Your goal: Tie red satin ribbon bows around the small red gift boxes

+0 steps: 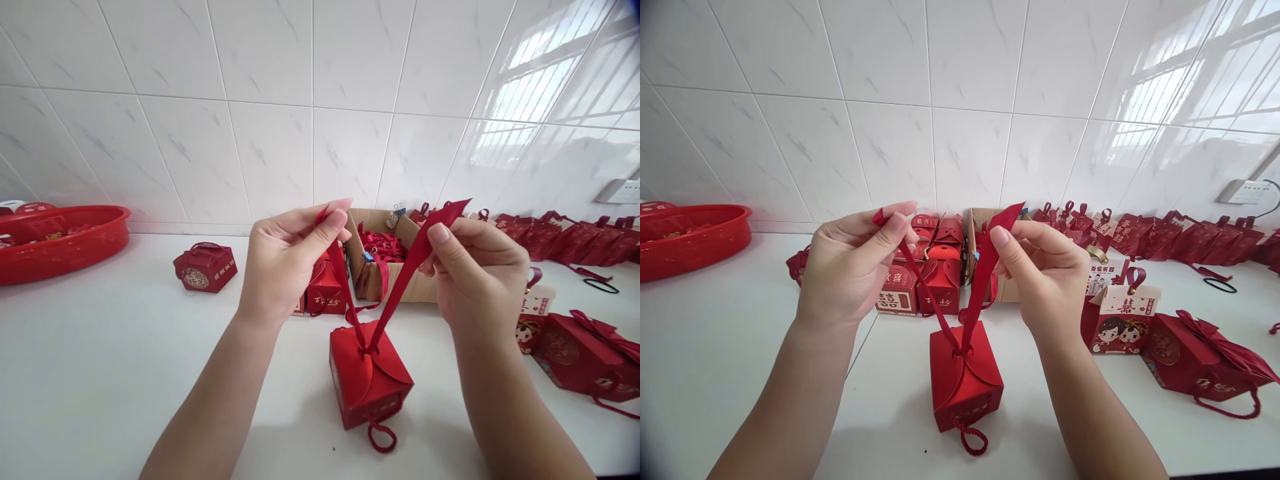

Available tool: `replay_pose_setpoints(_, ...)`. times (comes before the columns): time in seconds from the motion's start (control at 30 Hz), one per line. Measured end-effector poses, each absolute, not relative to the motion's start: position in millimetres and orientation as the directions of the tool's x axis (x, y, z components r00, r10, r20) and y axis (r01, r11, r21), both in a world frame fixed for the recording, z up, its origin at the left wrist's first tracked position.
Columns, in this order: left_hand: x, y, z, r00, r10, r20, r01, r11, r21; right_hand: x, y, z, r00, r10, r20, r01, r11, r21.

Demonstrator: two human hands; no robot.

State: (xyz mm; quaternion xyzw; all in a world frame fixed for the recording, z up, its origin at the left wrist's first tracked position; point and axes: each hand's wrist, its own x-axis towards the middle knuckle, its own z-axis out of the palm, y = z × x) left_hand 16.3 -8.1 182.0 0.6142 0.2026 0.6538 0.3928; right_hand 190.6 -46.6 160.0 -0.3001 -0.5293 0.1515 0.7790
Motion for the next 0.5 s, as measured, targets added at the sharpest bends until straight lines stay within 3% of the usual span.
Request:
replay_pose_setpoints(0.1,20.2,-11.7,181.2,0.098,0.742,0.663,-0.221,-0.634,0.741,191.7,-46.0,160.0,0.372,0.54,0.755,0.105,0.783,-0.613)
replay_pose_setpoints(0.5,14.3,-15.4,181.4,-0.06,0.626,0.778,0.081,-0.774,0.628,191.6,-48.3,161.6,0.326,0.492,0.807,0.12,0.826,-0.551)
